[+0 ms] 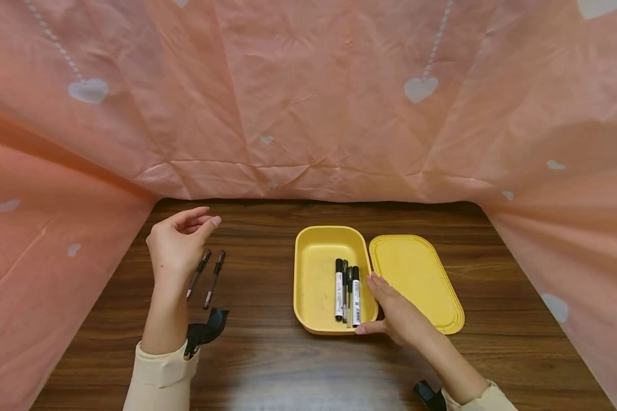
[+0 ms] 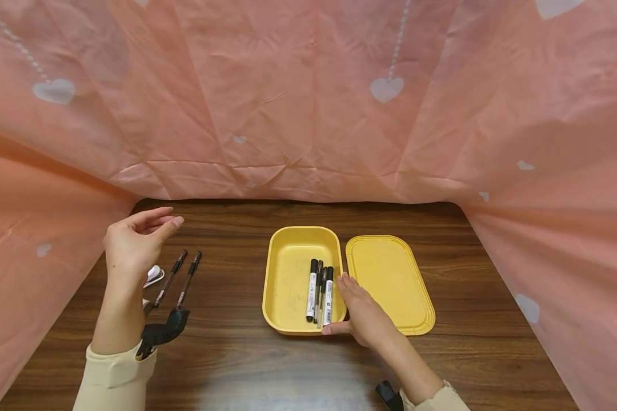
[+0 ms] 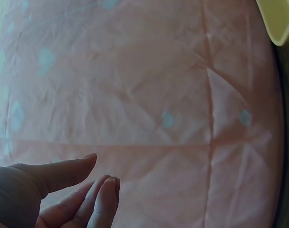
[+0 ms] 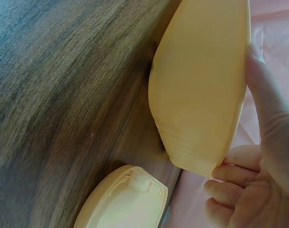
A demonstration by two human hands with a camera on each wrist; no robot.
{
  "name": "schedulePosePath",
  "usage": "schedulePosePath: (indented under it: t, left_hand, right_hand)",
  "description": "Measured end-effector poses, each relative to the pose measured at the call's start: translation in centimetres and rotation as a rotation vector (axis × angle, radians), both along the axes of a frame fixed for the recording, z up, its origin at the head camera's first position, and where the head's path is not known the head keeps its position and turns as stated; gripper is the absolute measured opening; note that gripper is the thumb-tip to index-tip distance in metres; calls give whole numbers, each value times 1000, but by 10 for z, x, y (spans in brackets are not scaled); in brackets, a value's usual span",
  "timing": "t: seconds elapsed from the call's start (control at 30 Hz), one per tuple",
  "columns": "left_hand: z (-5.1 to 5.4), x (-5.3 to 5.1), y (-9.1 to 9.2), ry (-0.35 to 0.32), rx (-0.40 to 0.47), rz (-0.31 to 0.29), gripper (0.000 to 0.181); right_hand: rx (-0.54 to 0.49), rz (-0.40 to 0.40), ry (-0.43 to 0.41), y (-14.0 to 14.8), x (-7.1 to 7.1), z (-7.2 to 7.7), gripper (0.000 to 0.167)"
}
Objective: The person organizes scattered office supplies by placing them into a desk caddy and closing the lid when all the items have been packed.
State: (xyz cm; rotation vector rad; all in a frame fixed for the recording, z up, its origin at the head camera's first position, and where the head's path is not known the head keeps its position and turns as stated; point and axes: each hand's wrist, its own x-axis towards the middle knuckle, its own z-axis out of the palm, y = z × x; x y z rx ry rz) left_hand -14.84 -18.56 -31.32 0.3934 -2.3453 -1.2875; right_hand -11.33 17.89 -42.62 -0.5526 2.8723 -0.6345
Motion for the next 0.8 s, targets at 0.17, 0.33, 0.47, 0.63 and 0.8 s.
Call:
schedulePosePath:
  t: [0.17, 0.33, 0.47, 0.63, 0.8]
  left_hand:
    - [-18, -8, -13, -88, 1, 13, 35]
    - [-42, -13, -23, -172, 2, 19, 40]
    - [-60, -15, -31, -189, -3, 26, 38]
    - [-86, -21, -40, -244, -28, 46, 35]
    - [-114, -27, -46, -271, -26, 31, 37]
  right_hand:
    - [-6, -2, 4, 0, 0, 1, 108]
    - [-14, 0, 1, 0, 0, 1, 108]
    - [-17, 2, 0, 0, 0, 0, 108]
    - [-17, -5, -6, 0, 2, -2, 108]
    - [-17, -17, -7, 0, 2, -1, 108]
